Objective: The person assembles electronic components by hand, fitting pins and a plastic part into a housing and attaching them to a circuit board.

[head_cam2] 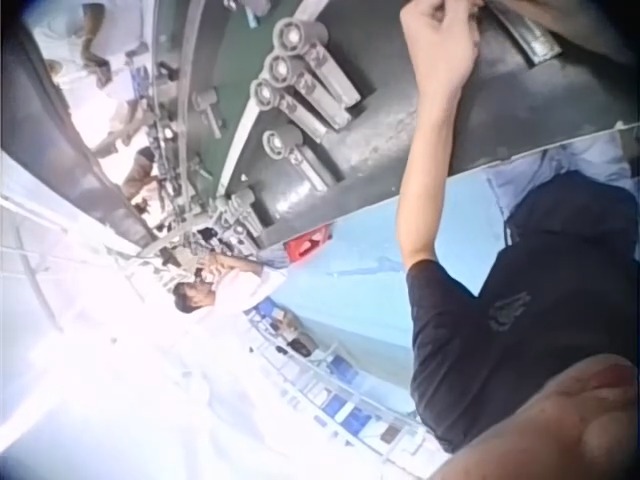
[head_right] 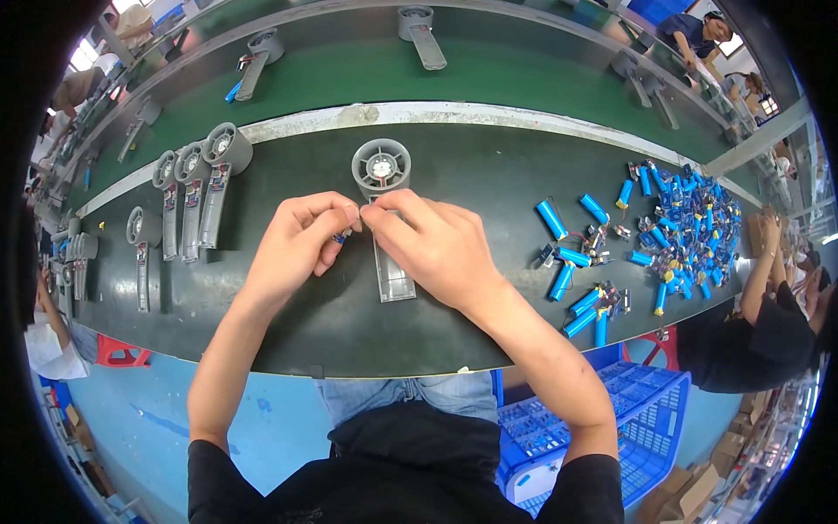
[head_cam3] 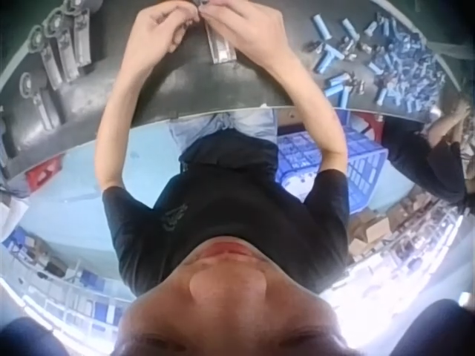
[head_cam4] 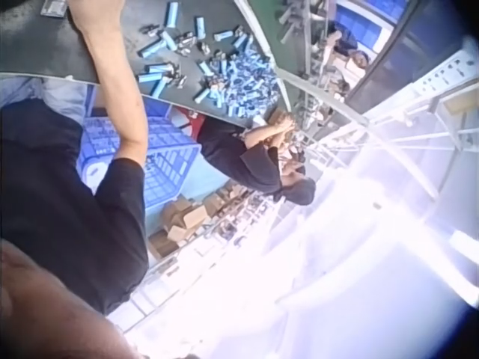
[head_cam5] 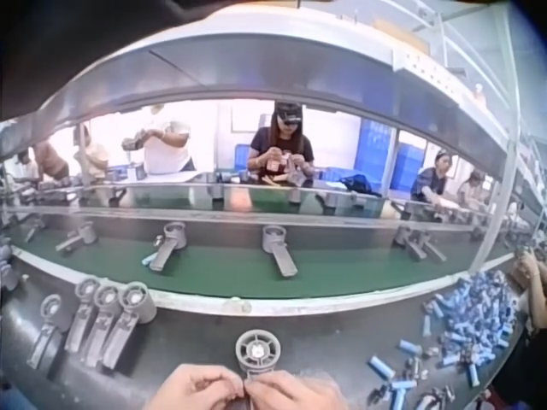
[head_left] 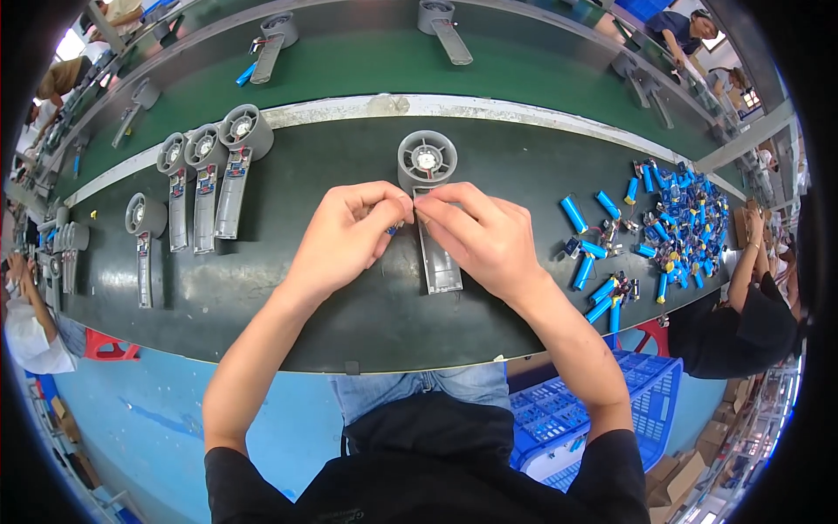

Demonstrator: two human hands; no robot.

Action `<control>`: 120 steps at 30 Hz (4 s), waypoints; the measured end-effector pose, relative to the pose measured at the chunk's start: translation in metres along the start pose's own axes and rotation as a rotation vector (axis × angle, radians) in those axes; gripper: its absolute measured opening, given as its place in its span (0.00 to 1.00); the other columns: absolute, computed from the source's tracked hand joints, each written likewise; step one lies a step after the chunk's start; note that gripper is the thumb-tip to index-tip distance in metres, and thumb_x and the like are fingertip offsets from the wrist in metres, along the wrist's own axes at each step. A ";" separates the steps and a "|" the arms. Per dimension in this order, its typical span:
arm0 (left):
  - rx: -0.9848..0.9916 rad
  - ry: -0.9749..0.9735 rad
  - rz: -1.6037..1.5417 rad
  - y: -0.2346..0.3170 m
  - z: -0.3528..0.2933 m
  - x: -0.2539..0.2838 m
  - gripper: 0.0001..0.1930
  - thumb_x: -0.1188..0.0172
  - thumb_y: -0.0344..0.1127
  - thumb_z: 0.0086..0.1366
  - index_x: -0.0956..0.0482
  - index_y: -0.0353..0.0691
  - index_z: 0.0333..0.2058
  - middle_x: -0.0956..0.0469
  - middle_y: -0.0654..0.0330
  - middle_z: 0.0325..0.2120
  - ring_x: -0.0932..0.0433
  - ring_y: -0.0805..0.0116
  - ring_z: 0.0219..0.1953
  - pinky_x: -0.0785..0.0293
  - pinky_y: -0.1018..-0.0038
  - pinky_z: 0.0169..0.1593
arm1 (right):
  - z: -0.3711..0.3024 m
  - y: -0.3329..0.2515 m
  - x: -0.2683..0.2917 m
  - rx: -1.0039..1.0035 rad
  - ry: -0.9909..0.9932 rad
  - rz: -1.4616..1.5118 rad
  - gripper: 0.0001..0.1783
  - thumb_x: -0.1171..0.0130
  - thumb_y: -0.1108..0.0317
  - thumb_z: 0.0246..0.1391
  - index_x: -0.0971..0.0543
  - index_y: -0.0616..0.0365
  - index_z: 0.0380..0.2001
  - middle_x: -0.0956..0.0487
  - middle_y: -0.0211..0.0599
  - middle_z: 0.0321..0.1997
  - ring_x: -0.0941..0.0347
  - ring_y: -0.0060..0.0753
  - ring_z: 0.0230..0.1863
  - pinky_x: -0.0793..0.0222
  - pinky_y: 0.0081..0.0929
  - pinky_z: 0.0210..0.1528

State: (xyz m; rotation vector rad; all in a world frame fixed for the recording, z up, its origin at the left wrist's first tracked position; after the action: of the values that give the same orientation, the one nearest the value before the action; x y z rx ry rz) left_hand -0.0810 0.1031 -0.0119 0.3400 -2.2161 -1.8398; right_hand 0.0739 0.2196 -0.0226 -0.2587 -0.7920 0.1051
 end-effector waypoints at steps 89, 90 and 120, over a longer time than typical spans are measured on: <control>-0.232 0.943 1.007 0.019 0.233 0.072 0.31 0.38 0.47 0.58 0.30 0.35 0.56 0.25 0.39 0.50 0.23 0.37 0.51 0.26 0.54 0.54 | 0.115 0.223 -0.042 -0.943 -0.070 0.216 0.30 0.39 0.55 0.60 0.27 0.64 0.60 0.17 0.37 0.36 0.24 0.23 0.27 0.28 0.24 0.31; -0.086 0.928 0.978 0.014 0.234 0.077 0.34 0.39 0.46 0.59 0.36 0.33 0.60 0.28 0.36 0.53 0.25 0.34 0.53 0.27 0.52 0.56 | 0.110 0.223 -0.028 -0.869 -0.100 0.182 0.31 0.39 0.54 0.60 0.27 0.64 0.60 0.17 0.38 0.37 0.22 0.24 0.28 0.28 0.24 0.32; -0.689 0.240 0.644 0.021 -0.030 -0.070 0.23 0.28 0.33 0.53 0.19 0.42 0.50 0.26 0.51 0.50 0.28 0.52 0.49 0.32 0.60 0.53 | -0.050 0.012 0.143 -0.867 -0.087 0.688 0.15 0.34 0.76 0.54 0.19 0.68 0.46 0.20 0.33 0.43 0.23 0.23 0.42 0.27 0.23 0.49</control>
State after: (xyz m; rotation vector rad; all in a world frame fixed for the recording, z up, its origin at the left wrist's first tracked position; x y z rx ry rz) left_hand -0.0061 0.1020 0.0119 -0.2475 -1.2094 -1.8912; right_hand 0.2097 0.2490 0.0394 -1.3542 -0.7693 0.4216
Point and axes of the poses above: each hand's wrist, its own z-axis towards the middle knuckle, its own x-axis out of the back of the hand, y = z × x, the point moved 1 cm from there along z, towards the middle knuckle
